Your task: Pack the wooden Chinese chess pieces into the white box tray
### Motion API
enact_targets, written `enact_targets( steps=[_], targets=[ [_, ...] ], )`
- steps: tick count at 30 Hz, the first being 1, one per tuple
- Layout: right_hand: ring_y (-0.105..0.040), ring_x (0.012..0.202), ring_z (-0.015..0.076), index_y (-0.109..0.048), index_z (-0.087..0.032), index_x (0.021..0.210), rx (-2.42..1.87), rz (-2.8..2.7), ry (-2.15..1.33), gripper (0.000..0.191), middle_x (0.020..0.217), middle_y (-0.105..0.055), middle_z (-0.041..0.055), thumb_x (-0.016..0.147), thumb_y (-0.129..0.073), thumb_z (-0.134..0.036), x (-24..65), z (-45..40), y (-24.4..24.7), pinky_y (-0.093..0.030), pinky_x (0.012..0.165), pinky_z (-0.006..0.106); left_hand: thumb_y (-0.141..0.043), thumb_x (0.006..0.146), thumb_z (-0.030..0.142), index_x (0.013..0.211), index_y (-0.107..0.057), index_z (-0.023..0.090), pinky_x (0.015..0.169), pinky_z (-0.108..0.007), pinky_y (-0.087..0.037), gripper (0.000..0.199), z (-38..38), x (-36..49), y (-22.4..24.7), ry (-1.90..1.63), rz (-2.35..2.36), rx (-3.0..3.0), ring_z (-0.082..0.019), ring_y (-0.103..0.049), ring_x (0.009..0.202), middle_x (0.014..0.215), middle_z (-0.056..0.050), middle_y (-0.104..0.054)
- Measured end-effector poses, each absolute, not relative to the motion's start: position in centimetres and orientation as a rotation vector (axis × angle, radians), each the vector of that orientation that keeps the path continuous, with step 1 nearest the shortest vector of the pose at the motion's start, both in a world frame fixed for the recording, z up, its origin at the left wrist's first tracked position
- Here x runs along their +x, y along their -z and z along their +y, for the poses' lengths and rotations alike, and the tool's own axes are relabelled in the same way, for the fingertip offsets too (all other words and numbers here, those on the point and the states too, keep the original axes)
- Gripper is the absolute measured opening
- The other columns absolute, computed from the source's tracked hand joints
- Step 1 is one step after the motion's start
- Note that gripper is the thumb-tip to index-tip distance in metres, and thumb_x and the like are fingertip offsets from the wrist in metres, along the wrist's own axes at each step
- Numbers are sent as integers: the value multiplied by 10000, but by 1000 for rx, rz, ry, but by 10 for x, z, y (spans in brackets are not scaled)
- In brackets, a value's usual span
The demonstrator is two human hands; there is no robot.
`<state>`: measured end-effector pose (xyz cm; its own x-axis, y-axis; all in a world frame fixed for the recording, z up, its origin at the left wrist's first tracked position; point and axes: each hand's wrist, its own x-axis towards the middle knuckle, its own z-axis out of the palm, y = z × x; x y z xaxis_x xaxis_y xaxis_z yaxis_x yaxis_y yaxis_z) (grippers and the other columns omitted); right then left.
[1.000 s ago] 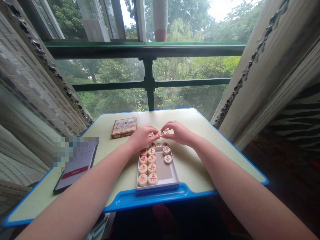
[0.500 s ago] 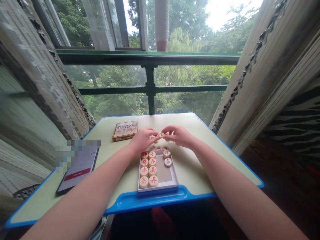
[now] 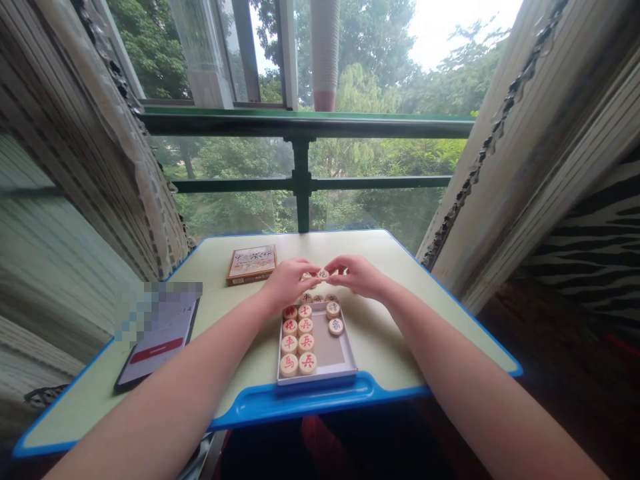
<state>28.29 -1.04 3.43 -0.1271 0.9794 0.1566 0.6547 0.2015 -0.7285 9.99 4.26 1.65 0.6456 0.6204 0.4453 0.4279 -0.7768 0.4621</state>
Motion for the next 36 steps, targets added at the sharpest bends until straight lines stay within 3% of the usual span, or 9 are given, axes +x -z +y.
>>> enact_targets(
  steps=[7,14,22,27,36],
  targets=[
    [-559,675,107,-669,-155,857,-1484,-1886,-445,159,780,-665,26,711,-621,-191,280,-20,-38,-441,644,236,-611,764,308,946,-707,179,646,-241,-460,242,39,102,-21,-933,825,2533,-128,-575,648,835,-47,-658],
    [-558,621,104,-670,-153,875,-1458,-1808,-404,163,773,-675,27,735,-610,-208,270,-28,-46,-445,570,221,-605,767,329,935,-708,154,608,-239,-445,263,35,96,-35,-974,793,2499,-120,-545,610,814,-51,-649],
    [-561,655,108,-679,-180,876,-1461,-1818,-311,154,828,-686,19,737,-615,-203,266,-56,-44,-443,637,239,-631,716,388,839,-706,166,596,-238,-428,264,25,91,-47,-827,646,2549,-125,-540,624,750,-27,-639],
    [-559,678,115,-678,-193,880,-1477,-1754,-281,158,843,-685,21,741,-632,-250,264,-87,-29,-440,656,247,-624,709,351,850,-697,155,629,-238,-433,252,7,92,-50,-663,445,2624,-141,-566,696,800,-44,-643],
    [-553,699,124,-653,-182,940,-1496,-1560,-199,207,922,-662,55,781,-581,-294,260,-111,1,-458,682,274,-610,721,352,912,-698,163,697,-260,-457,282,-6,93,-42,-761,382,2684,-154,-592,738,874,-62,-652]
  ],
)
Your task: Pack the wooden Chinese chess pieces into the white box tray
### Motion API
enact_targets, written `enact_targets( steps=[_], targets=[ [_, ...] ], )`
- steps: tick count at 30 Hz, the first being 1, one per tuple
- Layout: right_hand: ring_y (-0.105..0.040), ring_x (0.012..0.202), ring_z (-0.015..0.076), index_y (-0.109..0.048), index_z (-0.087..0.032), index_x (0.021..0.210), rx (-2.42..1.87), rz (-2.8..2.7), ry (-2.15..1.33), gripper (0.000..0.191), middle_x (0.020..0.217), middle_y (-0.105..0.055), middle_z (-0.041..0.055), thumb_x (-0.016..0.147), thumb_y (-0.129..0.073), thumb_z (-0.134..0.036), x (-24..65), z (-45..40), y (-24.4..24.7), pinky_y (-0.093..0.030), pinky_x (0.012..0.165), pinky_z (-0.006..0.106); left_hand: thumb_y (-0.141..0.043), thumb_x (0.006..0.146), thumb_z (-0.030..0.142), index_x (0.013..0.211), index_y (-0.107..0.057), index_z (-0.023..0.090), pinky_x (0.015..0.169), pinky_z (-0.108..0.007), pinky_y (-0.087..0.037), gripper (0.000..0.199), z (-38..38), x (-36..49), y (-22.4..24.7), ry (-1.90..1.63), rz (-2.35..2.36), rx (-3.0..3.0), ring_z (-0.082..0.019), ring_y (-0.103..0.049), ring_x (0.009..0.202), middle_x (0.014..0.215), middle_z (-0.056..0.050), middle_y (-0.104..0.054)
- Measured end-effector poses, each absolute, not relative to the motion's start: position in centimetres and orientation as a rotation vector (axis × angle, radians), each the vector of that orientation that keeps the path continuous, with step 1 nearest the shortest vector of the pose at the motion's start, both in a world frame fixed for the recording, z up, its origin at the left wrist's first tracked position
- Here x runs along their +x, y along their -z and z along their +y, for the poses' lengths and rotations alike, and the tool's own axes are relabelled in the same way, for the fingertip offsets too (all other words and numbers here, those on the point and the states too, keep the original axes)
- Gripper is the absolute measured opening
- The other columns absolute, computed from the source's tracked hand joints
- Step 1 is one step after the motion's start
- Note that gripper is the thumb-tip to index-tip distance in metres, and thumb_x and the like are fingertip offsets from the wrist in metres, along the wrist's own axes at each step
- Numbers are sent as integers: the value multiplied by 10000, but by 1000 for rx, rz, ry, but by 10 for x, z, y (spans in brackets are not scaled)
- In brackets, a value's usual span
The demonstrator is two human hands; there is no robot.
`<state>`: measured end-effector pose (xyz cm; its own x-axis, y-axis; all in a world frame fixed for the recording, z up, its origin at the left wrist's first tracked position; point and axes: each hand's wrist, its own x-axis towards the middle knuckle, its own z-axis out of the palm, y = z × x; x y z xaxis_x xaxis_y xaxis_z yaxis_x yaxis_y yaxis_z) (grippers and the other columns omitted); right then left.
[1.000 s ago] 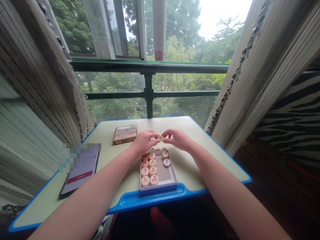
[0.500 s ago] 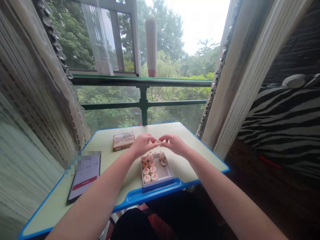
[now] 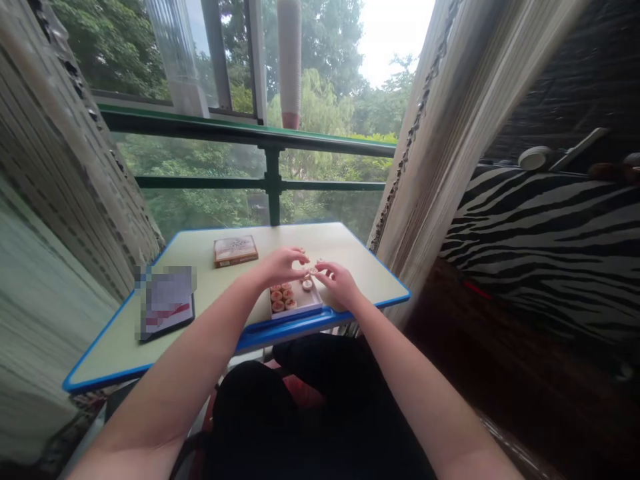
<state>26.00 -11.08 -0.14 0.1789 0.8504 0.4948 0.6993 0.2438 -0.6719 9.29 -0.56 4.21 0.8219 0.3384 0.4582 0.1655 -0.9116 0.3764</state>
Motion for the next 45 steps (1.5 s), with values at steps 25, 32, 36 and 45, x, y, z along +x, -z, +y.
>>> enact_targets(
  steps=[25,32,36,45],
  targets=[
    [-510,633,113,-705,-178,888,-1584,-1692,-368,239,818,-644,40,723,-641,-338,259,-111,0,-428,635,257,-660,690,414,651,-723,187,771,-334,-423,239,-19,90,-18,-752,538,2679,-207,-549,822,808,-71,-645],
    [-492,613,101,-702,-178,892,-1575,-1723,-332,201,812,-633,32,734,-629,-279,259,-110,0,-425,648,254,-662,688,427,649,-722,184,769,-326,-421,253,-19,95,-18,-718,560,2704,-202,-570,800,804,-68,-649],
    [-492,614,100,-702,-189,887,-1558,-1740,-329,192,812,-635,28,733,-631,-277,259,-110,0,-421,639,250,-665,688,423,653,-723,185,768,-320,-424,248,-20,95,-19,-705,568,2691,-193,-574,782,801,-65,-652],
    [-496,616,101,-696,-185,843,-1552,-1732,-341,157,816,-643,26,721,-626,-254,259,-109,-1,-421,633,246,-677,677,414,697,-731,184,765,-317,-433,236,-19,95,-19,-700,537,2646,-192,-573,793,814,-66,-637]
  ],
)
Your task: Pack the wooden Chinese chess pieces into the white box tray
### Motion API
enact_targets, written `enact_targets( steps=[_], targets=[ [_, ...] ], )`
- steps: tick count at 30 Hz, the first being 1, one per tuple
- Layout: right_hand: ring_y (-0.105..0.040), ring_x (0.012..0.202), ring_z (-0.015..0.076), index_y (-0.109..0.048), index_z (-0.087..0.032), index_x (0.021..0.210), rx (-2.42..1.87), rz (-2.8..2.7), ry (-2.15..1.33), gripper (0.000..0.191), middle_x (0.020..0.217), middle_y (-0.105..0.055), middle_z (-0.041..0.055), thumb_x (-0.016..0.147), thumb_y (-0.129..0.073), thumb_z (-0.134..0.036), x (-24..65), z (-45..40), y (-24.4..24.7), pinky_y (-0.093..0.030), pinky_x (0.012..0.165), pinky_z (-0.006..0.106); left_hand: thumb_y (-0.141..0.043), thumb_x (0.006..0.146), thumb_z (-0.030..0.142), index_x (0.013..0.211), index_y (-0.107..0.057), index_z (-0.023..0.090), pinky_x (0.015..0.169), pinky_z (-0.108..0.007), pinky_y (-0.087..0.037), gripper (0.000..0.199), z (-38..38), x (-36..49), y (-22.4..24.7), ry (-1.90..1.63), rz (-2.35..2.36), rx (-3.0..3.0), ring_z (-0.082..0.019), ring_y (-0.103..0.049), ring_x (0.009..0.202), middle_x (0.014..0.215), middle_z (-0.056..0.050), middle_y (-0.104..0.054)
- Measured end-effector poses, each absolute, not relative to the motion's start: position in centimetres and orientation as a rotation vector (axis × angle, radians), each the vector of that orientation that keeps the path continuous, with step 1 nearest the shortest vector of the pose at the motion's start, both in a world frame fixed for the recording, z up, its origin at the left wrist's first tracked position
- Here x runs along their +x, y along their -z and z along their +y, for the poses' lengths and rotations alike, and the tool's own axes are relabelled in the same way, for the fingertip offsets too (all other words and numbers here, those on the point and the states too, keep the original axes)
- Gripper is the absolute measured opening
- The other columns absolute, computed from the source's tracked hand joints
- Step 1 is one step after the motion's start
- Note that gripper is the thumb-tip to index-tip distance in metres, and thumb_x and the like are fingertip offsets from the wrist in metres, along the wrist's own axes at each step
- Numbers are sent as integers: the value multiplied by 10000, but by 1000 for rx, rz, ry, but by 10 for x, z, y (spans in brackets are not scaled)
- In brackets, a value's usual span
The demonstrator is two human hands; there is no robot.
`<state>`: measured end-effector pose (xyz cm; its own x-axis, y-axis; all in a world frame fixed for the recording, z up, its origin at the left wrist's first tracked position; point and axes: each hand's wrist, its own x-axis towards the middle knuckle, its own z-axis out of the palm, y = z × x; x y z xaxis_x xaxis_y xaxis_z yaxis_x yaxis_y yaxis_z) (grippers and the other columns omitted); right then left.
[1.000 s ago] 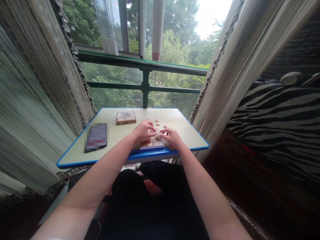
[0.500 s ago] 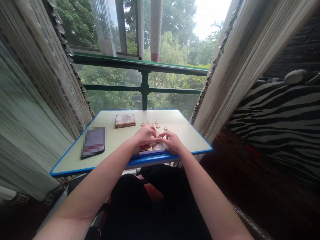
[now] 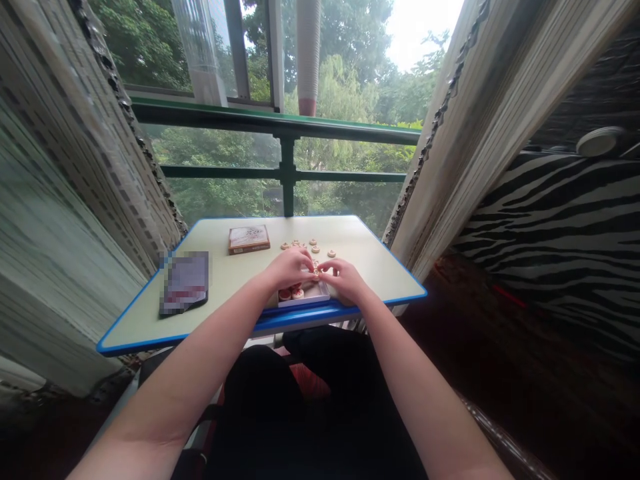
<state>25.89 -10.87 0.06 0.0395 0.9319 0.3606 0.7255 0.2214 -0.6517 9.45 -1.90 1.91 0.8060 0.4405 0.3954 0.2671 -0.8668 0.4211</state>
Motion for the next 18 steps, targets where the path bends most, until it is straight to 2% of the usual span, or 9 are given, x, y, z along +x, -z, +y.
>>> enact_targets(
  steps=[18],
  targets=[
    [-511,641,106,-679,-185,826,-1547,-1756,-283,137,803,-633,19,722,-618,-248,261,-106,4,-416,669,253,-675,674,409,640,-725,193,794,-341,-413,224,-18,93,-21,-674,576,2701,-208,-550,812,793,-65,-647]
  ],
)
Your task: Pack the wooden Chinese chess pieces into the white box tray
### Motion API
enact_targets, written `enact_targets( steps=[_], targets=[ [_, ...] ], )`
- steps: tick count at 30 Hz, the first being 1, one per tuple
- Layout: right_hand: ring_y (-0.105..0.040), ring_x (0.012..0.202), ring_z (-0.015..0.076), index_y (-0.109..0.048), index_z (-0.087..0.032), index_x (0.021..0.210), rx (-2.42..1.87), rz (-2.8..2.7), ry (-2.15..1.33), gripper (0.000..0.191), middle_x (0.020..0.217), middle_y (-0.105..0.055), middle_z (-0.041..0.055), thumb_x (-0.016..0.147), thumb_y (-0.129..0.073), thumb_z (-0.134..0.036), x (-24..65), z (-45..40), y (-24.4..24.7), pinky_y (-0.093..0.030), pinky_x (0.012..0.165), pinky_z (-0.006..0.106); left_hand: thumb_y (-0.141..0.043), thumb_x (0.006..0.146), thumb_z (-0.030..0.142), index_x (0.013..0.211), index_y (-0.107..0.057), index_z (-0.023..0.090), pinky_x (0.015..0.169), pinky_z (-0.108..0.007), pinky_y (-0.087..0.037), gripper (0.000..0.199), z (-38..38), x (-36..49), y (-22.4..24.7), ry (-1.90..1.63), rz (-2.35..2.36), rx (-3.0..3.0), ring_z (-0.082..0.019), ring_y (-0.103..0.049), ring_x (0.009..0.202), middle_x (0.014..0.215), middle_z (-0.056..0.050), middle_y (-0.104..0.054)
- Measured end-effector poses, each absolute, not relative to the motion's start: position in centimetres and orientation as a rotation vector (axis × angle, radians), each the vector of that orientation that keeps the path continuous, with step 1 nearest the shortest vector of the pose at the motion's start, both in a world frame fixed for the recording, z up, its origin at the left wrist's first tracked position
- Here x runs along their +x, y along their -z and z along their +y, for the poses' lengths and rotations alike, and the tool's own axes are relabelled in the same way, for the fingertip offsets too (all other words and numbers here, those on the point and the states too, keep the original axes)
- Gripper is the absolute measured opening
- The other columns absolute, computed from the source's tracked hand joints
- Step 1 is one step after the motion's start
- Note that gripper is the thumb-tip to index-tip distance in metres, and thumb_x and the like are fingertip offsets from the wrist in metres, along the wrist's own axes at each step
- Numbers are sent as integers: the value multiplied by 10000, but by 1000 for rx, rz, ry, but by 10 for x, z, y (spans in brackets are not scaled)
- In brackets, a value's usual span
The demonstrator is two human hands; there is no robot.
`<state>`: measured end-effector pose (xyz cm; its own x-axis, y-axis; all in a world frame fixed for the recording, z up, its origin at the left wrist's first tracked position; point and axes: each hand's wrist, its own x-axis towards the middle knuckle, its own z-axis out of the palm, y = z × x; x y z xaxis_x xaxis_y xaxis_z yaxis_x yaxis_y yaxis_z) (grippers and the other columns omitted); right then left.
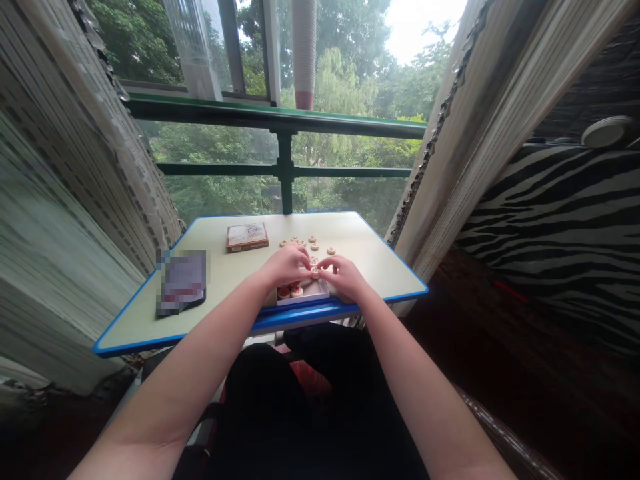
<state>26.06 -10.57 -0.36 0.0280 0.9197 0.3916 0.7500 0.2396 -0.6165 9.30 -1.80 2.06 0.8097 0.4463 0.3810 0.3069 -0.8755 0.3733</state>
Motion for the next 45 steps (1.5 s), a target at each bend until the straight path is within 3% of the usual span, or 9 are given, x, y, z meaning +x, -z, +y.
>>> enact_targets(
  steps=[12,19,25,33,45],
  targets=[
    [-497,610,95,-676,-179,833,-1562,-1719,-311,170,842,-641,31,724,-623,-299,259,-108,0,-429,645,252,-626,708,459,640,-705,184,802,-342,-423,294,-18,89,-23,-757,641,2654,-214,-563,837,802,-68,-659],
    [-544,699,116,-659,-171,913,-1502,-1713,-380,193,882,-647,44,788,-534,-248,269,-105,-6,-447,665,252,-559,767,361,832,-702,152,772,-304,-451,261,0,84,-31,-778,931,2491,-196,-600,827,899,-73,-683],
    [-537,677,108,-672,-186,903,-1493,-1813,-361,181,912,-637,42,763,-559,-208,279,-64,-35,-456,676,260,-558,756,329,957,-677,183,652,-274,-464,276,25,92,-50,-634,1059,2421,-169,-592,723,912,-36,-694],
    [-529,644,108,-665,-181,896,-1481,-1808,-162,191,837,-602,34,779,-514,-176,287,1,-26,-443,674,252,-533,786,276,930,-665,163,788,-296,-460,225,63,98,-18,-1048,1078,2452,-169,-591,807,852,-42,-678],
    [-503,645,147,-648,-189,936,-1594,-1802,-17,246,762,-554,25,752,-501,-260,308,9,-17,-405,676,279,-477,797,148,910,-670,150,875,-347,-443,223,66,97,1,-1089,1154,2545,-199,-576,902,906,-63,-674]
  ],
)
